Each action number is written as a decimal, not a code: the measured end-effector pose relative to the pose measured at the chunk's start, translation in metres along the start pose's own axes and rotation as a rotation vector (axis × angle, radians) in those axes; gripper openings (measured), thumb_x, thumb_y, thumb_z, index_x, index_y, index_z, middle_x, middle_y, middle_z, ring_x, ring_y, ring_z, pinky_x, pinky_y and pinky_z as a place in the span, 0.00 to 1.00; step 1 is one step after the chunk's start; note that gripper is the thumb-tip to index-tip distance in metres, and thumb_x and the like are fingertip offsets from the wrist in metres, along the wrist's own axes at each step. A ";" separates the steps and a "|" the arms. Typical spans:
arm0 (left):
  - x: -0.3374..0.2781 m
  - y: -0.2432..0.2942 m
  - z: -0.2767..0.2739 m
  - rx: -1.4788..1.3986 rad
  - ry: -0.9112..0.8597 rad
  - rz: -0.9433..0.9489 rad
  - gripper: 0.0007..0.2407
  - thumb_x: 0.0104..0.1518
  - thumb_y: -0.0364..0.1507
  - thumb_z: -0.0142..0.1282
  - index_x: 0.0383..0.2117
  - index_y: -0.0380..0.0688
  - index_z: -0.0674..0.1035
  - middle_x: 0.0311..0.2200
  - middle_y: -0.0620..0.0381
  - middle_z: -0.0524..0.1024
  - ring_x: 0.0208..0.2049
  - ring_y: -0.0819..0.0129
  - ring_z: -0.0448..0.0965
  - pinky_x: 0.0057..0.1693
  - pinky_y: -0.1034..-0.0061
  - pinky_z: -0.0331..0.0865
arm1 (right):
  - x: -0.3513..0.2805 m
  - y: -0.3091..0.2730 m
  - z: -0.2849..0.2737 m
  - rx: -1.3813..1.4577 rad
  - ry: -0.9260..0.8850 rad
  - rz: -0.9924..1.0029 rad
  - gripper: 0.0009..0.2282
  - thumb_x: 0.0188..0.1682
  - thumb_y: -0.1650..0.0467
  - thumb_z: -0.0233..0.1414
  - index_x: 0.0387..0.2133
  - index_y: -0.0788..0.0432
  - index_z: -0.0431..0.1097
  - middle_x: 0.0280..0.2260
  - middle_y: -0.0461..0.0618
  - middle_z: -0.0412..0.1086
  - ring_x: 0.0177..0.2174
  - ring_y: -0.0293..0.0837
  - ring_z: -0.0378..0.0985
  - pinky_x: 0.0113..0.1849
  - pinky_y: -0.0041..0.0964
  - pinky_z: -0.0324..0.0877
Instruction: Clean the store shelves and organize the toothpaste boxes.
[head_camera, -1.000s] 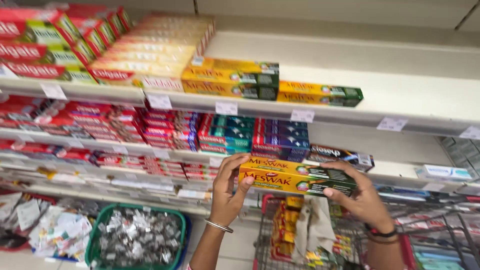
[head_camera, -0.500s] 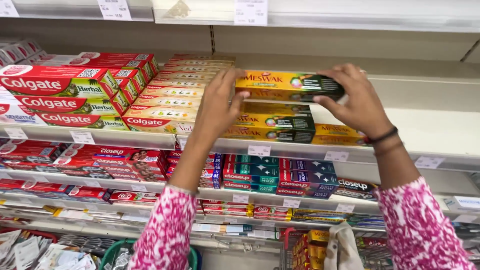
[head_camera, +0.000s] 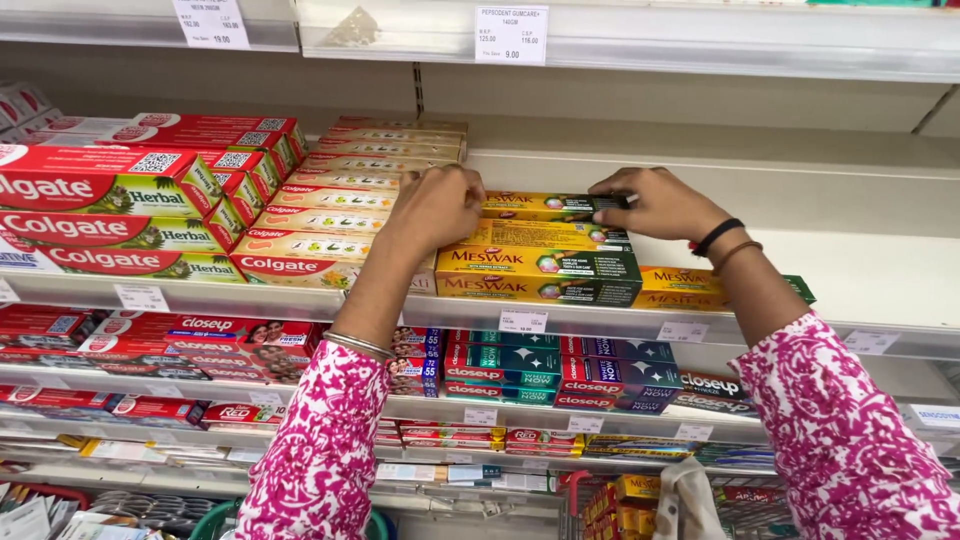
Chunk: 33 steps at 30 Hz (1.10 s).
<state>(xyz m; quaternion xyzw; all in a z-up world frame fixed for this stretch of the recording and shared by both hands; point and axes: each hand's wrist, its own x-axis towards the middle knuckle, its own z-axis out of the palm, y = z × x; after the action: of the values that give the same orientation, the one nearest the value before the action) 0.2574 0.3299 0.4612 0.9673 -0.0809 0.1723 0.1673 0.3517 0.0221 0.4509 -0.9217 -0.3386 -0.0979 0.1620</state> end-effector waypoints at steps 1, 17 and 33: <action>-0.001 0.000 0.001 -0.014 0.001 0.000 0.08 0.54 0.26 0.55 0.37 0.51 0.84 0.41 0.56 0.83 0.48 0.60 0.80 0.69 0.44 0.47 | 0.000 0.005 0.000 0.112 -0.026 0.036 0.19 0.46 0.62 0.59 0.49 0.58 0.75 0.48 0.55 0.75 0.45 0.52 0.80 0.50 0.43 0.73; -0.010 0.009 -0.008 -0.021 -0.211 0.249 0.18 0.57 0.46 0.56 0.48 0.53 0.82 0.56 0.61 0.75 0.58 0.63 0.73 0.67 0.53 0.53 | -0.010 -0.046 -0.014 -0.090 -0.174 -0.250 0.18 0.41 0.59 0.60 0.45 0.46 0.79 0.48 0.46 0.75 0.48 0.48 0.74 0.54 0.46 0.65; 0.004 -0.001 0.008 -0.133 -0.103 0.215 0.15 0.55 0.38 0.62 0.44 0.47 0.82 0.51 0.58 0.75 0.54 0.62 0.76 0.63 0.59 0.62 | -0.013 -0.039 -0.001 -0.164 0.038 -0.225 0.15 0.57 0.59 0.47 0.48 0.50 0.76 0.46 0.47 0.77 0.41 0.46 0.79 0.51 0.42 0.69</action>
<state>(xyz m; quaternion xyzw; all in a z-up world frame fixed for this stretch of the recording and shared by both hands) 0.2637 0.3273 0.4559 0.9474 -0.2040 0.1336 0.2073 0.3160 0.0418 0.4569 -0.8859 -0.4278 -0.1602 0.0806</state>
